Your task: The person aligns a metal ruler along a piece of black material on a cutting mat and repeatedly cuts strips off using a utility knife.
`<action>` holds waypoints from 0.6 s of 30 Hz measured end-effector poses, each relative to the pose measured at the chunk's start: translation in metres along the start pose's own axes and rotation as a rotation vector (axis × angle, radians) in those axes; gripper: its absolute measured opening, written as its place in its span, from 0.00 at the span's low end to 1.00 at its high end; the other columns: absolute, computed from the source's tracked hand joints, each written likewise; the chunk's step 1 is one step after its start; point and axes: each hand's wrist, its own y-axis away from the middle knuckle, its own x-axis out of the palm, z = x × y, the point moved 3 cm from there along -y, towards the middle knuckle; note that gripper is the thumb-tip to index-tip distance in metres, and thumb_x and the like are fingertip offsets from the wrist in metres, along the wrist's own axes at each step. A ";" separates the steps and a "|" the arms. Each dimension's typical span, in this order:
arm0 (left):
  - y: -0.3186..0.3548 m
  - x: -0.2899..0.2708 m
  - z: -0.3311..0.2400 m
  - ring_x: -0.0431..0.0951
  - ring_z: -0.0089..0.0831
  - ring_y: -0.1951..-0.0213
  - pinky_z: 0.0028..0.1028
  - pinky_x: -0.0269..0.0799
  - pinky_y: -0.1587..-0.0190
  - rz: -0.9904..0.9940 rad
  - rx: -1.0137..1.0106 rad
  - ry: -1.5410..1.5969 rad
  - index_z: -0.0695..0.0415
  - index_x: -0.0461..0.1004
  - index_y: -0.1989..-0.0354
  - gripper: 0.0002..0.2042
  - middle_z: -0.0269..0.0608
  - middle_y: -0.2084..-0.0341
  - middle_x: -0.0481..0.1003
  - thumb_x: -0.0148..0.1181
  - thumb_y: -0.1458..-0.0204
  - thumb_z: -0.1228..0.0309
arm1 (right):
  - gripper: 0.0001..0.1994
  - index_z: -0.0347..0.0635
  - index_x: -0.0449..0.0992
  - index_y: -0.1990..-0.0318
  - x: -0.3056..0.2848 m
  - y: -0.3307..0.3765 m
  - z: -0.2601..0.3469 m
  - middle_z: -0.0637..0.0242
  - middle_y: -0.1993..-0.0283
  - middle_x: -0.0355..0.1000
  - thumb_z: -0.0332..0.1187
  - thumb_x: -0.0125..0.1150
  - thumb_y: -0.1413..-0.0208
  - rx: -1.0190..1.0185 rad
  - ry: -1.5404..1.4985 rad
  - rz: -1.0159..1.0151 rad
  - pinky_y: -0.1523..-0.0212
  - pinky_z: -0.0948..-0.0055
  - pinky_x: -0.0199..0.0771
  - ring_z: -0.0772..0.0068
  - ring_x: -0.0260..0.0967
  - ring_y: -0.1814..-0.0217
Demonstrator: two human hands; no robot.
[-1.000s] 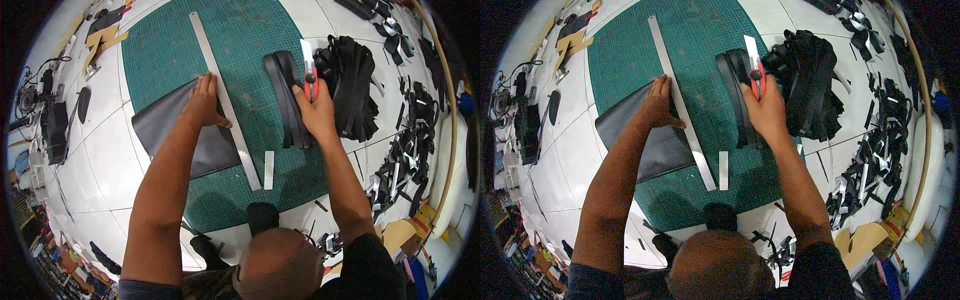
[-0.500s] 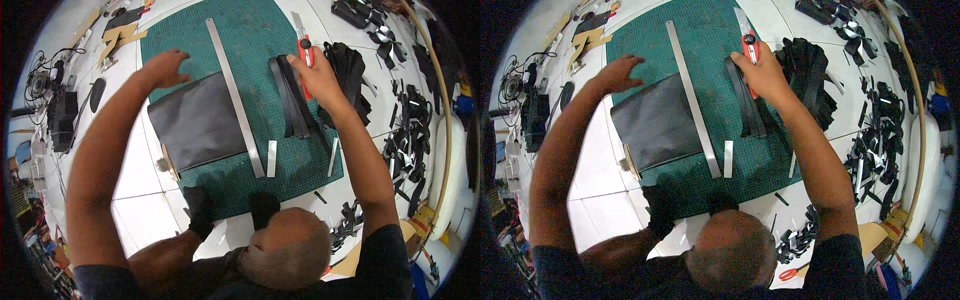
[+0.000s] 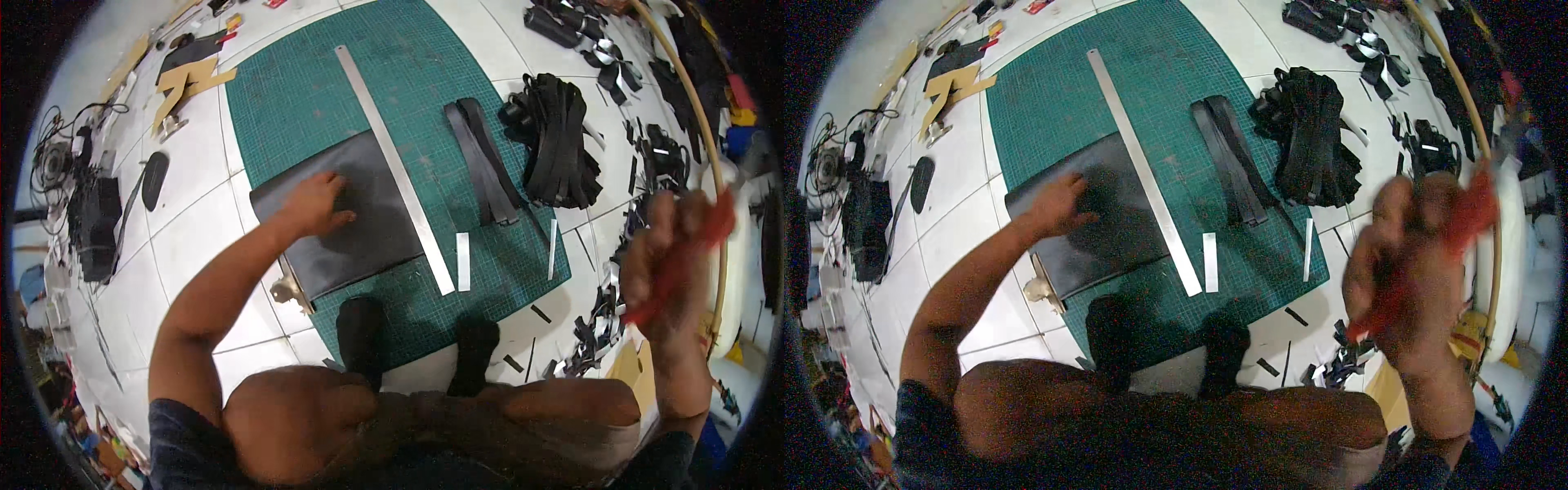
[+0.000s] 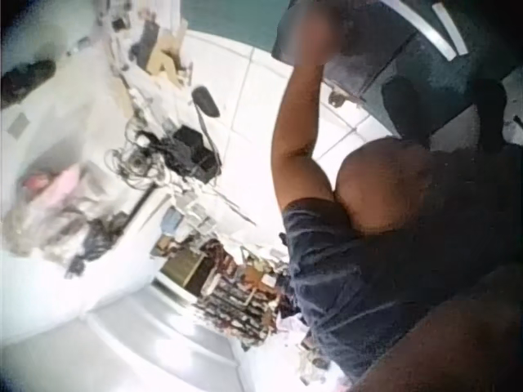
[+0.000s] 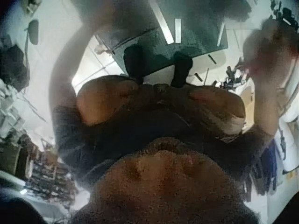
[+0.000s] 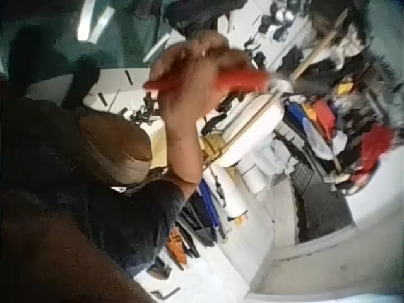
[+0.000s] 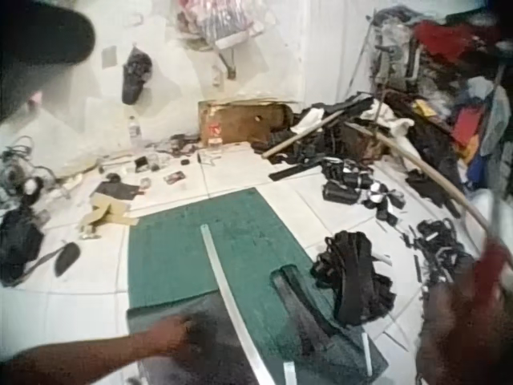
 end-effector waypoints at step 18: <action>-0.086 0.034 -0.024 0.53 0.56 0.31 0.55 0.49 0.32 -0.415 -0.017 -0.005 0.61 0.58 0.34 0.32 0.59 0.33 0.55 0.56 0.43 0.55 | 0.22 0.34 0.64 0.56 0.072 0.031 -0.296 0.46 0.59 0.66 0.27 0.71 0.54 0.252 1.117 -0.083 0.53 0.56 0.66 0.43 0.65 0.53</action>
